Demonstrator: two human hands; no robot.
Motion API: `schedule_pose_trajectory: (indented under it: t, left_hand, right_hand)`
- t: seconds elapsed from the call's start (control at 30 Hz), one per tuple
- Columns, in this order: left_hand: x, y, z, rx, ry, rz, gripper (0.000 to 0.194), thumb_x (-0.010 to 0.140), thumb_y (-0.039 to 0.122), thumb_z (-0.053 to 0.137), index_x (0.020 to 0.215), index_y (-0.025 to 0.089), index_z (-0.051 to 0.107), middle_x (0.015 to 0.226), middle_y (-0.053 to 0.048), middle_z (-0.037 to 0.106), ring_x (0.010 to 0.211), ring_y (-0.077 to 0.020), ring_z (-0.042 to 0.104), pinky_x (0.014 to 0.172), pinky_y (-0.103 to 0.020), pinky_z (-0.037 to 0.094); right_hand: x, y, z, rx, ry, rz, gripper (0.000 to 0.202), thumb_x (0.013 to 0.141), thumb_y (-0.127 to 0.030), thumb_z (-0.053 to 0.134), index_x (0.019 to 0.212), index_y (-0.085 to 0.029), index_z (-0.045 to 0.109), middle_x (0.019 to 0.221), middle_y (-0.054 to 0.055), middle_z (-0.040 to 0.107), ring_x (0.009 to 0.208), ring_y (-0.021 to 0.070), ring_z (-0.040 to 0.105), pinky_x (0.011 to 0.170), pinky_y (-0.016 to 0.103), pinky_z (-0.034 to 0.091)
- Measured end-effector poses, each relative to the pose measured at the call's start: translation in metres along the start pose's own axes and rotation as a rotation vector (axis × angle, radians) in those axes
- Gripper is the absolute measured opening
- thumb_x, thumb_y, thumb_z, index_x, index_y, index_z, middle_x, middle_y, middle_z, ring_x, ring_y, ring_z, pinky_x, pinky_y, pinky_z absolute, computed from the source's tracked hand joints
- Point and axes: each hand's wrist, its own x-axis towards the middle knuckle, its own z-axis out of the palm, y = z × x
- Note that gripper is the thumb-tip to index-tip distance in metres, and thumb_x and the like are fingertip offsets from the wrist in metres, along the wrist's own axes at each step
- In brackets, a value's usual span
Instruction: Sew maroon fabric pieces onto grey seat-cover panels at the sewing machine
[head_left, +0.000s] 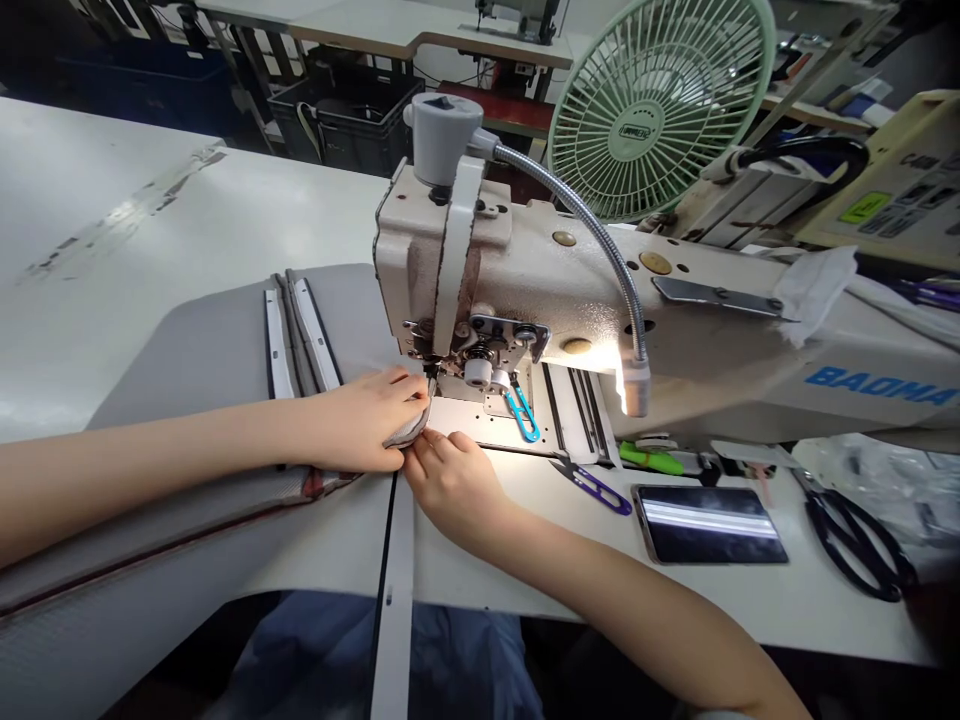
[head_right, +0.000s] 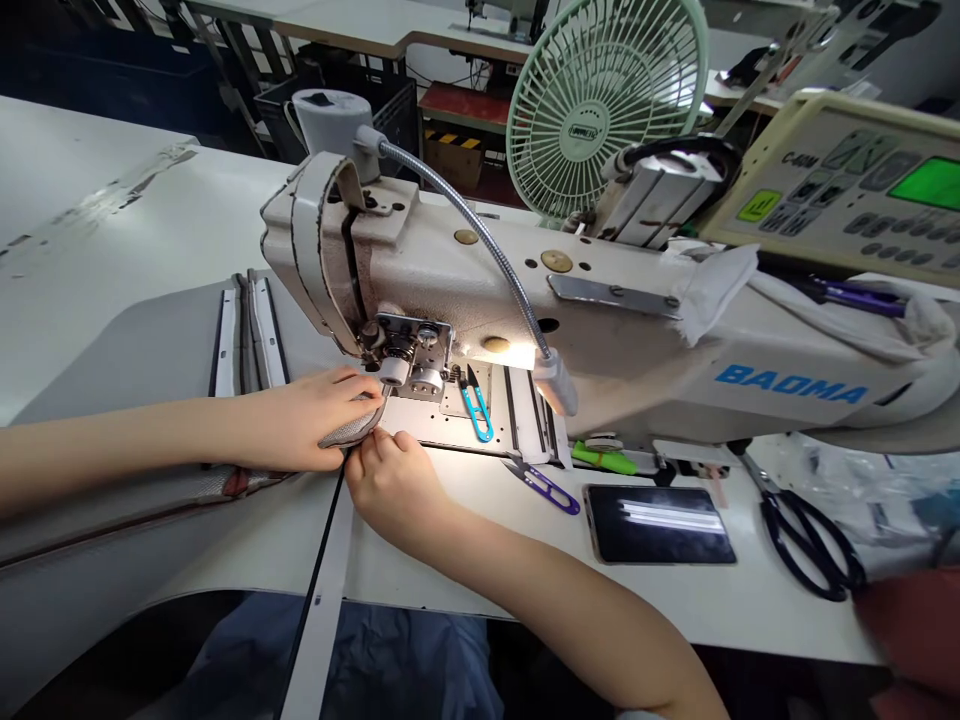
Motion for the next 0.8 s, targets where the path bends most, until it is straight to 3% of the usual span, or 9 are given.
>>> schedule_pose_trajectory:
  t: [0.13,0.23,0.37,0.63,0.73,0.8]
  left_hand:
    - [0.004,0.001,-0.001,0.049,0.041,-0.017,0.035,0.075,0.023,0.057,0.109,0.015,0.06,0.122,-0.012,0.054,0.112,-0.0294,0.049,0.095,-0.041,0.044]
    - [0.004,0.007,-0.005,0.158,0.063,-0.037,0.03,0.075,0.023,0.057,0.104,0.017,0.063,0.111,-0.013,0.06,0.107,-0.0322,0.053,0.09,-0.044,0.044]
    - [0.006,0.014,-0.01,0.168,-0.089,-0.092,0.019,0.088,0.024,0.045,0.088,0.02,0.064,0.083,-0.007,0.066,0.082,-0.0263,0.062,0.074,-0.039,0.043]
    - [0.02,0.015,-0.013,0.162,-0.128,-0.175,0.018,0.089,0.023,0.043,0.087,0.018,0.06,0.092,-0.009,0.069,0.087,-0.0264,0.064,0.066,-0.034,0.04]
    - [0.019,0.018,-0.019,0.208,-0.119,-0.155,0.012,0.081,0.021,0.051,0.089,0.018,0.059,0.088,-0.01,0.068,0.081,-0.0271,0.064,0.063,-0.034,0.039]
    - [0.019,0.019,-0.022,0.244,-0.131,-0.159,0.019,0.076,0.014,0.053,0.093,0.017,0.059,0.088,-0.011,0.069,0.079,-0.0277,0.064,0.063,-0.034,0.04]
  right_hand:
    - [0.0,0.005,-0.003,0.002,-0.045,-0.002,0.029,0.096,-0.003,0.038,0.09,-0.008,0.067,0.089,0.016,0.07,0.088,0.0252,0.061,0.063,0.034,0.04]
    - [-0.004,0.004,-0.004,0.01,-0.029,-0.036,0.03,0.096,-0.004,0.038,0.102,-0.002,0.068,0.105,0.023,0.07,0.1,0.0275,0.062,0.069,0.037,0.044]
    - [-0.008,-0.002,0.0,-0.012,0.005,-0.089,0.035,0.095,-0.004,0.037,0.114,0.004,0.065,0.115,0.028,0.068,0.102,0.0294,0.063,0.075,0.04,0.047]
    - [-0.002,0.001,0.004,0.01,-0.04,-0.08,0.035,0.093,-0.001,0.038,0.114,0.007,0.065,0.11,0.031,0.069,0.099,0.0297,0.065,0.07,0.04,0.049]
    - [-0.001,0.004,0.001,0.01,-0.069,-0.062,0.034,0.094,-0.002,0.04,0.115,0.006,0.065,0.115,0.03,0.067,0.099,0.0278,0.065,0.07,0.039,0.049]
    - [-0.001,0.006,-0.002,-0.004,-0.087,-0.055,0.034,0.095,-0.002,0.04,0.117,0.005,0.064,0.118,0.029,0.067,0.101,0.0275,0.064,0.071,0.038,0.049]
